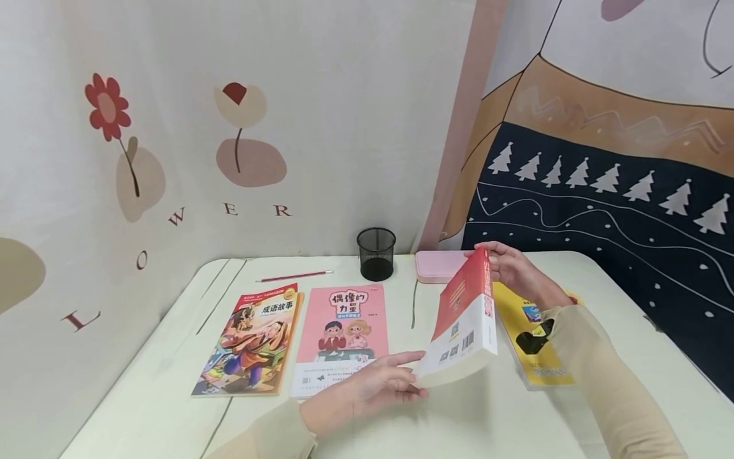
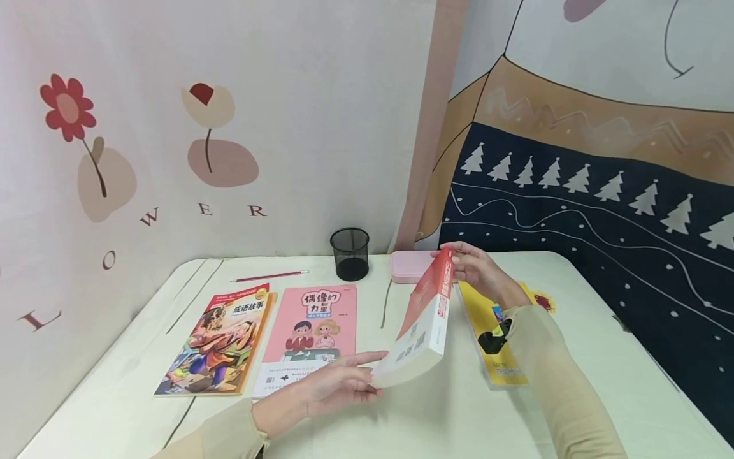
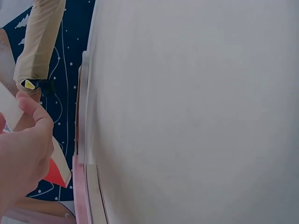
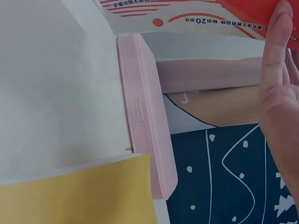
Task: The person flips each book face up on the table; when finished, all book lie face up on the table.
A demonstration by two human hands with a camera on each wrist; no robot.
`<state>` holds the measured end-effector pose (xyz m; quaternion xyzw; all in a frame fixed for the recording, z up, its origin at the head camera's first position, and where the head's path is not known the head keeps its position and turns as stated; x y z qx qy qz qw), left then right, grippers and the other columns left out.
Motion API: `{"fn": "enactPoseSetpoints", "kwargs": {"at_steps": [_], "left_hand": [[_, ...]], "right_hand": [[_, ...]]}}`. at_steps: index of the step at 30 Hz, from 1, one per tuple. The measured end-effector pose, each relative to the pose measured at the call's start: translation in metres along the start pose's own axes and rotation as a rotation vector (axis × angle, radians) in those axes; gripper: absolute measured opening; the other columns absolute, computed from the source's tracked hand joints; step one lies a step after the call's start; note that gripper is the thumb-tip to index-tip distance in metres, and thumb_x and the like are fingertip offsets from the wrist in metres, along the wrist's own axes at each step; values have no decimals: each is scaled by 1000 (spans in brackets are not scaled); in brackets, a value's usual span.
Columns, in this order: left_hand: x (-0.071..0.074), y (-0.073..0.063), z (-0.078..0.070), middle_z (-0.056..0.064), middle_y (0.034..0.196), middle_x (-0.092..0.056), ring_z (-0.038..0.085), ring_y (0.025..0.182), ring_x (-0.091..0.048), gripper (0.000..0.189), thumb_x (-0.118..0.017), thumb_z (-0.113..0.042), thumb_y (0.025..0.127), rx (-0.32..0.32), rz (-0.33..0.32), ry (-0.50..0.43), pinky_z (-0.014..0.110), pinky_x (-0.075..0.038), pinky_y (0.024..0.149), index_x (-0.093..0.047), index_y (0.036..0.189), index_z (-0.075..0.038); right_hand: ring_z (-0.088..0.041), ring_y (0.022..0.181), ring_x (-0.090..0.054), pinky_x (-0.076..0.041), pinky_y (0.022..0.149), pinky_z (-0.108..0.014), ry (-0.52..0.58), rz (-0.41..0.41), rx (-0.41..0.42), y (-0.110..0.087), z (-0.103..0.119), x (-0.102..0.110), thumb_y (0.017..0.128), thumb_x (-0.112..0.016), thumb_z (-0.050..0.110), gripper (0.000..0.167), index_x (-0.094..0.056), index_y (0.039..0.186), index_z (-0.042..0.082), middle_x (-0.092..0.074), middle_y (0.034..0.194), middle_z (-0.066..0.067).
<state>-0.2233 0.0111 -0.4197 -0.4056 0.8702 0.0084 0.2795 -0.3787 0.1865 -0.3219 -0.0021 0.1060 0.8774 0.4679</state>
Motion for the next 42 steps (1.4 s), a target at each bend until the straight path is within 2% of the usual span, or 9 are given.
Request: {"fn": "enactPoseSetpoints", "kwargs": {"at_steps": [7, 11, 15, 18, 25, 30, 35, 39, 42], "left_hand": [[-7, 0, 0, 12, 105, -54, 19, 81, -59, 52, -46, -2, 85, 19, 78, -2, 26, -45, 76, -29, 134, 3], [-10, 0, 2, 12, 110, -53, 23, 86, -59, 51, -45, -1, 87, 27, 99, -7, 26, -45, 77, -27, 135, 3], [-10, 0, 2, 14, 111, -52, 29, 95, -57, 50, -44, 0, 88, 1, 89, -13, 25, -46, 77, -25, 134, 7], [-6, 0, 3, 17, 107, -55, 33, 98, -55, 47, -45, 0, 88, -23, 46, -1, 27, -47, 79, -28, 131, 11], [10, -1, 3, 12, 81, -58, 33, 90, -59, 34, -50, 0, 86, -81, -163, 68, 35, -47, 79, -45, 119, 10], [19, -3, -1, 13, 88, -59, 29, 85, -61, 29, -52, -4, 86, -109, -284, 152, 34, -49, 75, -47, 113, 6], [19, -4, -3, 17, 97, -60, 26, 81, -63, 28, -55, -7, 81, -91, -319, 207, 32, -50, 73, -47, 106, 2], [18, -2, -2, 16, 94, -62, 24, 80, -63, 31, -60, -10, 79, -65, -324, 270, 32, -50, 72, -44, 104, -1], [17, 0, -2, 15, 88, -63, 22, 78, -63, 33, -63, -12, 79, -71, -320, 313, 31, -50, 69, -42, 103, -1]], "right_hand": [[-20, 103, -53, -43, 85, -30, 149, 103, 45, 0, 6, -5, 93, -29, 0, 37, -51, 120, 13, -53, 118, -6], [-18, 101, -53, -44, 84, -29, 138, 88, 50, 0, 8, -5, 95, -33, 3, 33, -53, 119, 13, -54, 115, -7], [-17, 95, -55, -47, 79, -28, 107, 38, 42, 0, 9, -2, 95, -36, 7, 29, -55, 115, 16, -56, 112, -6], [-16, 89, -56, -48, 76, -26, 85, -6, 38, 0, 9, 2, 95, -38, 8, 27, -57, 112, 17, -57, 109, -4], [-12, 80, -54, -47, 71, -19, 43, -92, 46, -3, 8, 12, 93, -44, 6, 22, -56, 108, 15, -60, 100, -2], [-12, 73, -51, -48, 69, -20, 12, -165, 15, -6, 4, 20, 91, -48, 10, 19, -55, 108, 15, -59, 96, 0], [-11, 68, -49, -47, 70, -23, -48, -230, -54, -6, -4, 26, 91, -49, 16, 22, -50, 113, 12, -56, 95, 1], [-11, 73, -50, -46, 69, -21, -105, -273, -124, -3, -12, 28, 89, -52, 22, 25, -49, 112, 14, -52, 99, -2], [-12, 78, -49, -45, 67, -19, -140, -307, -173, 0, -17, 30, 86, -56, 27, 32, -49, 114, 14, -48, 105, -5]]}}
Point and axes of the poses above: each hand's wrist, its own y-axis towards the middle knuckle, its own x-axis out of the back of the hand, z = x × y, the point moved 10 cm from there along y, towards the middle knuckle
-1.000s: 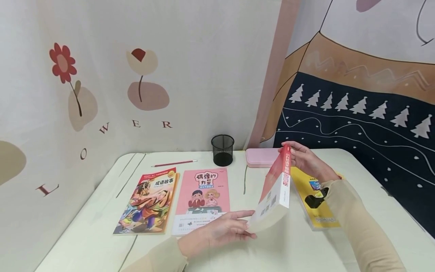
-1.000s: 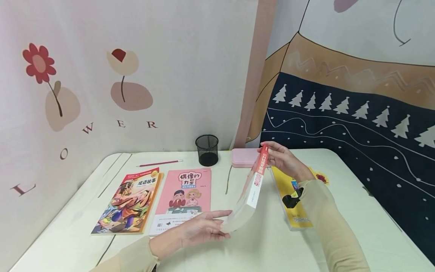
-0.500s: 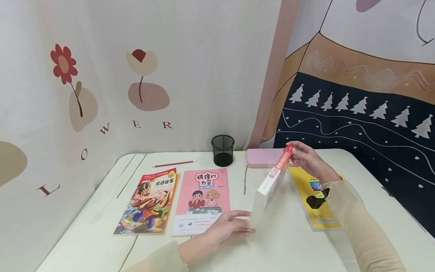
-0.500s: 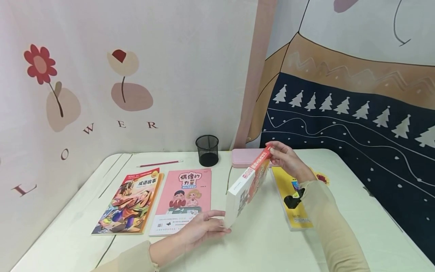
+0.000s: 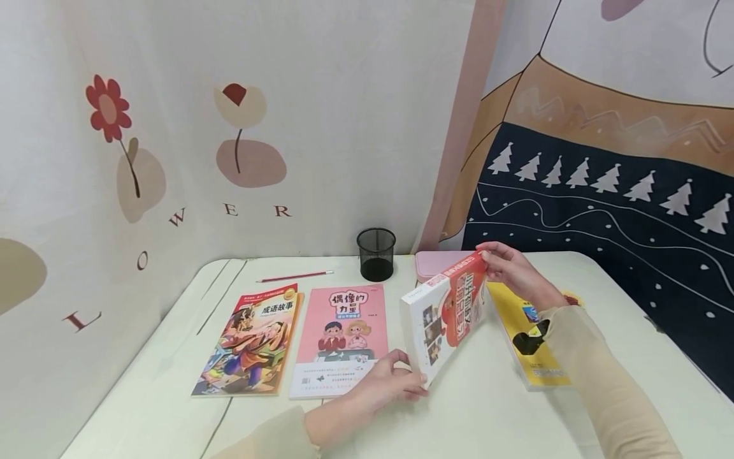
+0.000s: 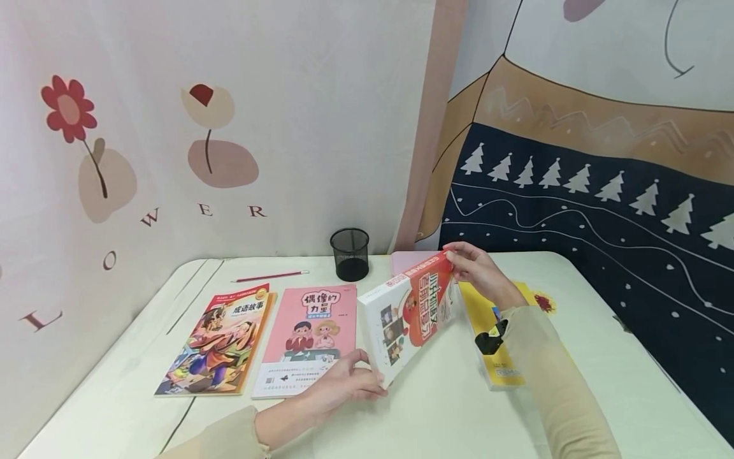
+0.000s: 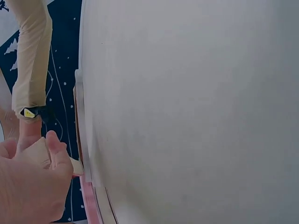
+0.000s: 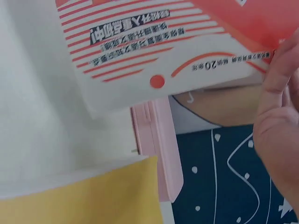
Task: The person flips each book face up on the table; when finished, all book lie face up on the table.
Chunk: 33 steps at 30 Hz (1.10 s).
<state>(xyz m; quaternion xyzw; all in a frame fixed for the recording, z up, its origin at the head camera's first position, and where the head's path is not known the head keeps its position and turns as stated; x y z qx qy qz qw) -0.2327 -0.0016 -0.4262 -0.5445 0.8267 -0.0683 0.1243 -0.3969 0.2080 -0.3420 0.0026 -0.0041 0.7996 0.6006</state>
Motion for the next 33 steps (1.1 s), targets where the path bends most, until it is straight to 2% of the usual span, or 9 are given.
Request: {"fn": "enactPoseSetpoints", "kwargs": {"at_steps": [3, 8, 12, 15, 22, 27, 30, 33], "left_hand": [[-1, 1, -2, 15, 86, -63, 23, 75, -63, 31, -62, -9, 81, -38, -7, 6, 31, -51, 67, -42, 104, -1], [3, -1, -5, 14, 89, -62, 25, 77, -61, 32, -60, -8, 82, -69, -39, -2, 33, -50, 68, -45, 110, 0], [11, -2, -10, 8, 95, -56, 20, 83, -56, 33, -61, -12, 82, -92, -92, 54, 32, -49, 72, -49, 109, 2], [17, -2, -14, 7, 92, -52, 16, 83, -54, 29, -62, -14, 81, -115, -141, 80, 32, -49, 73, -50, 104, 1], [27, -4, -21, 4, 82, -56, 13, 74, -53, 31, -63, -13, 80, -172, -240, 39, 35, -48, 70, -47, 102, 0], [29, -1, -15, 4, 83, -61, 16, 73, -56, 32, -63, -15, 80, -145, -257, 65, 34, -48, 65, -46, 103, 0], [26, 0, -9, 7, 85, -63, 21, 75, -58, 32, -62, -16, 81, -117, -236, 92, 35, -49, 62, -46, 102, 2], [22, 1, -2, 8, 85, -63, 21, 75, -60, 31, -61, -17, 82, -80, -217, 107, 33, -50, 58, -46, 100, 3]], "right_hand": [[-12, 78, -48, -45, 66, -18, -41, -25, -23, 2, -2, -1, 84, -58, 32, 43, -45, 119, 10, -45, 108, -8], [-12, 76, -49, -45, 68, -18, -62, -34, -47, 3, -6, 0, 82, -60, 35, 46, -46, 119, 12, -43, 111, -9], [-13, 81, -49, -45, 70, -18, -54, -17, -50, 3, -10, 3, 84, -59, 30, 50, -40, 125, 8, -43, 113, -9], [-13, 82, -50, -45, 71, -18, -48, -14, -54, 2, -11, 5, 85, -58, 26, 53, -34, 128, 5, -43, 113, -10], [-10, 75, -49, -44, 68, -17, -74, -45, -103, 3, -18, 6, 86, -57, 28, 55, -31, 127, 3, -41, 110, -12], [-12, 70, -47, -41, 67, -20, -166, -58, -144, 6, -26, 1, 86, -57, 29, 59, -30, 130, 0, -41, 109, -14], [-17, 75, -46, -39, 67, -23, -265, -72, -150, 12, -32, -1, 85, -58, 33, 59, -34, 128, 1, -41, 110, -16], [-18, 80, -45, -39, 66, -24, -337, -108, -156, 22, -43, 3, 80, -62, 39, 58, -42, 123, 5, -43, 111, -12]]}}
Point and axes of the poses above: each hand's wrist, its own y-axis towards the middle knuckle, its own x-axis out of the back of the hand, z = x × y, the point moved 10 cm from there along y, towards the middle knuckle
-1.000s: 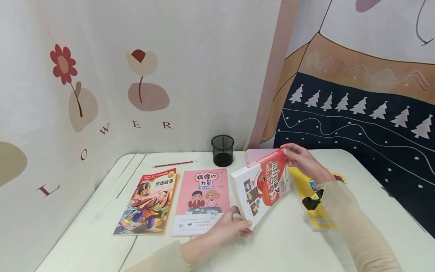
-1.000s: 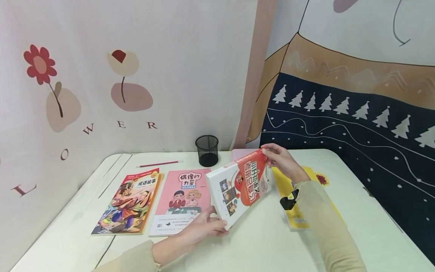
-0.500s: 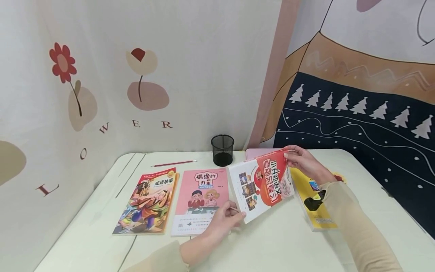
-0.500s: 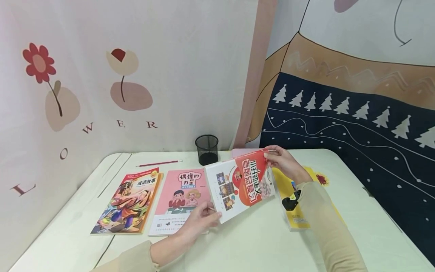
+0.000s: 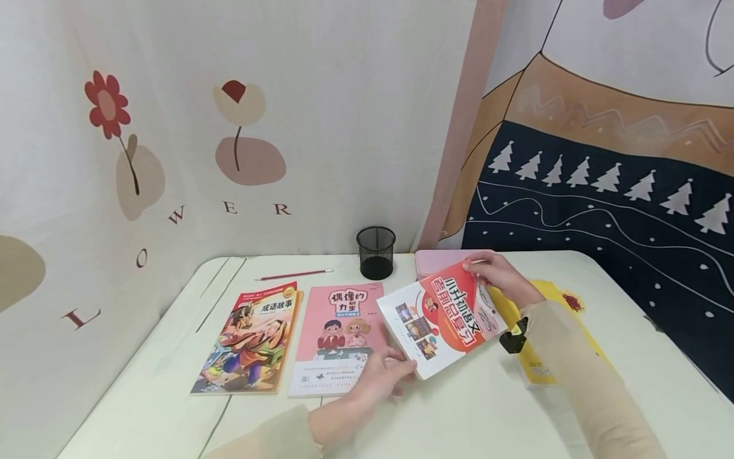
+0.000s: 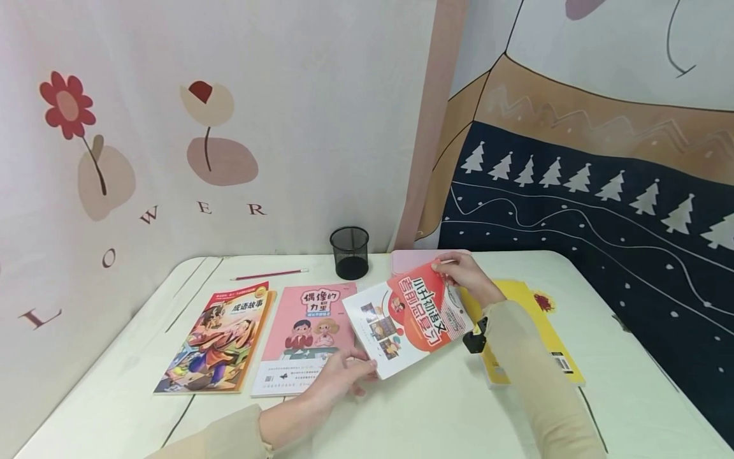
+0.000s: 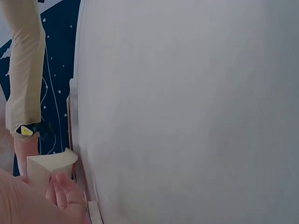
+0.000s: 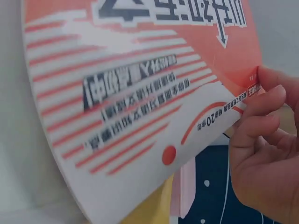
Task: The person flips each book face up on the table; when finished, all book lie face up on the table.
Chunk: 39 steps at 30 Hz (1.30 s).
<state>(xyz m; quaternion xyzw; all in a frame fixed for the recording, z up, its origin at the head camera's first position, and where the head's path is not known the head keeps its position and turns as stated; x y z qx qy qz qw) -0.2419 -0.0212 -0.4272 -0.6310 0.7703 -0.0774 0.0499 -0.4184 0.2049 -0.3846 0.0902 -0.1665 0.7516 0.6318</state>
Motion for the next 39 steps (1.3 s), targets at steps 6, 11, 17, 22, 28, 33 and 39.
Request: {"fn": "enactPoseSetpoints", "kwargs": {"at_steps": [6, 11, 17, 22, 28, 33, 39], "left_hand": [[-10, -3, 10, 12, 77, -64, 19, 61, -61, 27, -61, -18, 82, 71, 14, -10, 27, -49, 47, -47, 95, 1], [-23, -8, 16, 13, 80, -64, 23, 67, -63, 25, -59, -18, 84, 112, 61, -50, 31, -51, 53, -49, 95, 3], [-43, -19, 21, 8, 86, -61, 24, 78, -62, 26, -59, -16, 83, 168, 152, -112, 33, -52, 60, -50, 98, 3], [-60, -26, 27, 6, 91, -59, 23, 84, -60, 26, -59, -13, 84, 198, 222, -94, 36, -51, 63, -49, 102, 3], [-77, -31, 29, 5, 96, -61, 24, 85, -60, 27, -59, -9, 83, 183, 275, -106, 37, -51, 61, -47, 105, 4], [-86, -33, 30, 4, 95, -62, 24, 85, -61, 34, -59, -9, 83, 223, 335, -112, 36, -51, 62, -45, 110, 5], [-89, -35, 31, 3, 92, -62, 24, 83, -61, 36, -59, -9, 84, 252, 363, -112, 35, -51, 63, -43, 112, 5]], "right_hand": [[-17, 67, -48, -41, 60, -26, -66, 0, 48, 16, 0, -11, 77, -65, 40, 49, -54, 114, 9, -53, 97, -8], [-18, 69, -47, -39, 61, -25, -85, 44, 40, 14, 13, -27, 83, -61, 30, 43, -53, 116, 5, -53, 97, -11], [-25, 97, -44, -41, 77, -31, -139, 104, -22, 16, 15, -42, 84, -59, 30, 45, -49, 121, 5, -50, 111, -13], [-29, 105, -41, -41, 84, -38, -193, 152, 4, 20, 17, -56, 83, -60, 30, 43, -51, 118, 6, -50, 114, -13], [-26, 99, -45, -44, 80, -33, -260, 195, 14, 25, 18, -72, 81, -63, 30, 42, -54, 116, 7, -51, 110, -10], [-25, 96, -46, -46, 77, -31, -314, 230, 32, 27, 21, -85, 83, -61, 25, 39, -54, 116, 5, -52, 108, -10], [-24, 90, -49, -46, 76, -29, -346, 255, 57, 28, 22, -95, 84, -60, 20, 36, -53, 115, 3, -53, 105, -11]]}}
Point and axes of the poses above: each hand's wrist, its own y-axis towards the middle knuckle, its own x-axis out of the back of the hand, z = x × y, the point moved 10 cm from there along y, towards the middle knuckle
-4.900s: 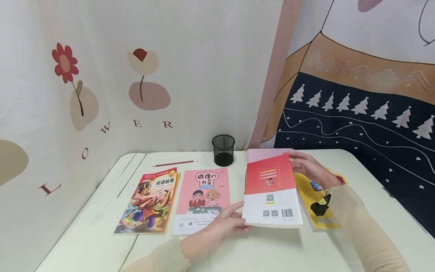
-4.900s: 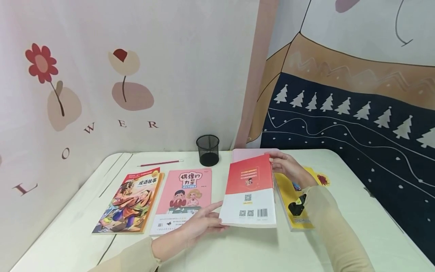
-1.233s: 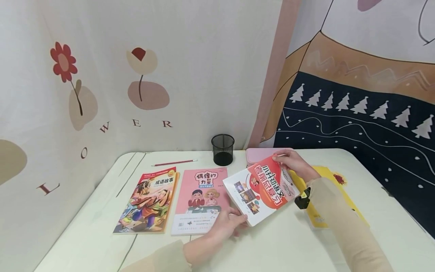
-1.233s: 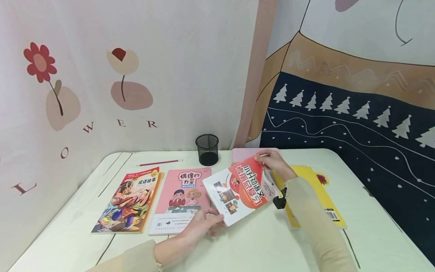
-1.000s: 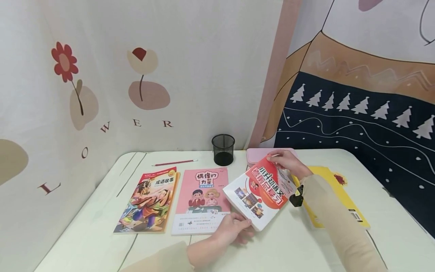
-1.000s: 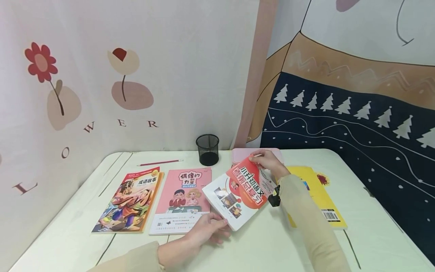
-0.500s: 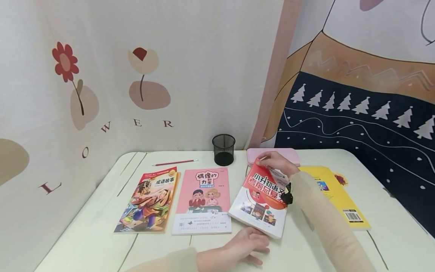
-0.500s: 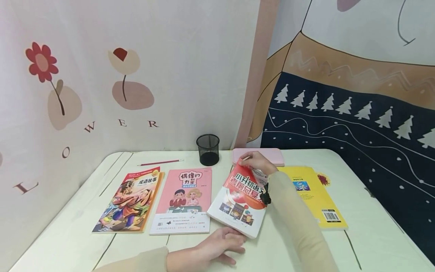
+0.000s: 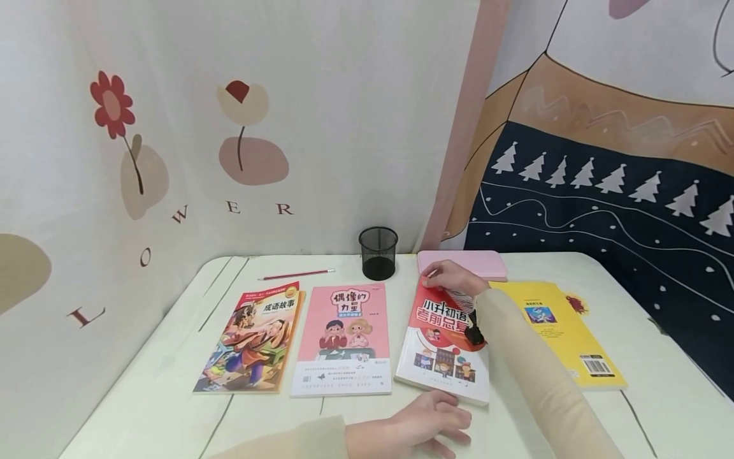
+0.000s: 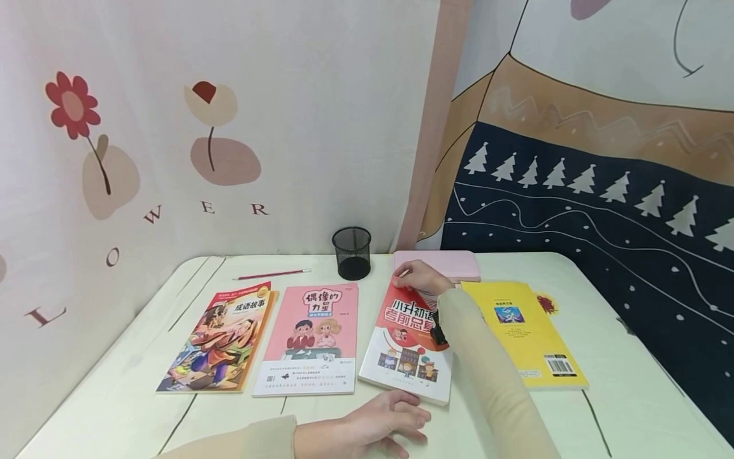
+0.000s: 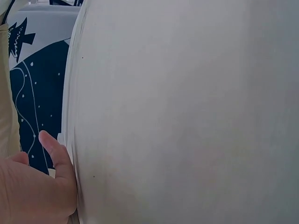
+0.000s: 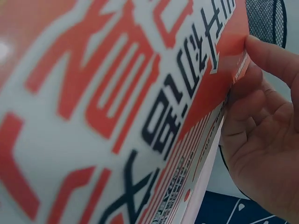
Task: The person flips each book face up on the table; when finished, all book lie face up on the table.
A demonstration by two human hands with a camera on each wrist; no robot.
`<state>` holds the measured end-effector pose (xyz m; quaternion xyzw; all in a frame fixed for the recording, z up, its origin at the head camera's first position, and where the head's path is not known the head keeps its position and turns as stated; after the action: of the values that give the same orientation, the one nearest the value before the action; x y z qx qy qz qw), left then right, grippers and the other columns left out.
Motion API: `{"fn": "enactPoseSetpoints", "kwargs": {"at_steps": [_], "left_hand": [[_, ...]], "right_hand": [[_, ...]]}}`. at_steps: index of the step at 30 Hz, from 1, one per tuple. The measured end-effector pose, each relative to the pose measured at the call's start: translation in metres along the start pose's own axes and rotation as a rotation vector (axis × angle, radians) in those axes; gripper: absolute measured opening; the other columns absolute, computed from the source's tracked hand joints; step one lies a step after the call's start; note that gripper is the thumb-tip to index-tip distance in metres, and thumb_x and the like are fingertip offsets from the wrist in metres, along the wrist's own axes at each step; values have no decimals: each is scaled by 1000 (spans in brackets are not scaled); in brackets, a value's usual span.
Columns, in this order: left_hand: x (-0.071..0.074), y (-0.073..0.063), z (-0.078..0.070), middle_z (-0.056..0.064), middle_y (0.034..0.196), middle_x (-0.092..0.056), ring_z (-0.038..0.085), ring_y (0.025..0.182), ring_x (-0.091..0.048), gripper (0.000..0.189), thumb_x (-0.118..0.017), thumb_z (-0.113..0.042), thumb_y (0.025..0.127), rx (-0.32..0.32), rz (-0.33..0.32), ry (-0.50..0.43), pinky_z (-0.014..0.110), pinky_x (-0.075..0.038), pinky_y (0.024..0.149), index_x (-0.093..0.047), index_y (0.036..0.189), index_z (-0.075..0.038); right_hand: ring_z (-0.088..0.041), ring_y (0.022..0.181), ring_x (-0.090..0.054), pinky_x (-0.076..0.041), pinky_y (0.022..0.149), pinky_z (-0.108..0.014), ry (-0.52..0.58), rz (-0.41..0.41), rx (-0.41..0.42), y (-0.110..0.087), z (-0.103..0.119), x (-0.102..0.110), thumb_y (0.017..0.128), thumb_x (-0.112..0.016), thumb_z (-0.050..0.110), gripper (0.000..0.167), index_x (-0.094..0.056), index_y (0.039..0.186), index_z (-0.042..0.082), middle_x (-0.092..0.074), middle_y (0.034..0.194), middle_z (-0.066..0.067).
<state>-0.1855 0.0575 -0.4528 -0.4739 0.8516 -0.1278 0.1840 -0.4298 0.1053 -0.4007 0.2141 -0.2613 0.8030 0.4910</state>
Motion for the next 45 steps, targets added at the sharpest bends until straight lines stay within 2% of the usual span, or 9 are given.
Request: {"fn": "enactPoseSetpoints", "kwargs": {"at_steps": [8, 14, 16, 19, 23, 30, 34, 40, 45], "left_hand": [[1, -3, -1, 3, 91, -63, 23, 82, -62, 37, -59, -11, 83, 24, 16, 34, 35, -51, 64, -43, 113, 3], [6, -9, -12, 8, 92, -64, 22, 82, -61, 34, -57, -12, 85, -22, 92, 99, 34, -51, 65, -46, 115, 1], [12, -11, -17, 9, 90, -64, 21, 80, -61, 32, -56, -12, 85, -55, 94, 140, 33, -51, 63, -49, 113, 0], [28, -11, -29, 9, 86, -64, 22, 74, -62, 28, -58, -11, 83, -122, 36, 195, 33, -51, 57, -53, 109, -2], [57, -11, -52, 5, 83, -63, 22, 71, -60, 24, -61, -13, 82, -221, -84, 309, 32, -50, 53, -57, 104, -4], [95, -17, -77, 0, 98, -57, 16, 83, -52, 28, -65, -19, 80, -315, -222, 589, 28, -48, 62, -58, 105, -9], [106, -17, -80, 4, 102, -54, 18, 88, -53, 34, -67, -20, 78, -312, -260, 660, 29, -48, 66, -56, 109, -11], [111, -11, -73, 5, 107, -55, 20, 94, -53, 43, -70, -19, 76, -274, -252, 708, 28, -49, 66, -54, 114, -9], [113, -5, -64, 3, 96, -57, 17, 77, -57, 48, -70, -14, 76, -213, -227, 669, 27, -50, 57, -52, 119, -6]], "right_hand": [[-23, 86, -52, -47, 76, -29, 62, 63, -10, -2, -3, -12, 84, -59, 16, 40, -47, 119, 1, -53, 107, -13], [-23, 87, -55, -48, 75, -32, 91, -7, 9, -9, -1, 2, 86, -58, 21, 41, -48, 122, 5, -54, 111, -12], [-24, 89, -55, -49, 75, -33, 87, -38, 11, -15, -3, 10, 85, -58, 24, 41, -48, 121, 6, -54, 112, -11], [-25, 88, -56, -49, 74, -35, 66, -78, 23, -27, -7, 24, 86, -58, 23, 39, -49, 120, 4, -53, 112, -14], [-27, 86, -57, -49, 73, -35, 20, -109, 31, -43, -16, 38, 87, -55, 20, 38, -48, 119, 0, -52, 112, -18], [-25, 87, -54, -48, 75, -34, -1, -122, -37, -65, -48, 49, 87, -56, 21, 40, -48, 120, 0, -49, 114, -16], [-25, 85, -54, -48, 74, -34, 9, -133, -49, -75, -60, 51, 85, -58, 20, 43, -47, 120, -2, -47, 116, -20], [-23, 79, -55, -49, 73, -30, 17, -164, -79, -86, -74, 54, 83, -61, 18, 43, -47, 119, -2, -46, 115, -20], [-21, 77, -56, -49, 72, -31, 44, -102, -99, -87, -79, 46, 81, -61, 14, 47, -43, 121, -4, -46, 111, -19]]}}
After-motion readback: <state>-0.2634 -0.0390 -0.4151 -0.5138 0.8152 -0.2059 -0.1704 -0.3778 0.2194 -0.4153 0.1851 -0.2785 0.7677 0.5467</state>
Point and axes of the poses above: each hand's wrist, its own y-axis towards the middle knuckle, its own x-axis out of the back of the hand, z = x × y, the point moved 10 cm from there along y, towards the middle knuckle
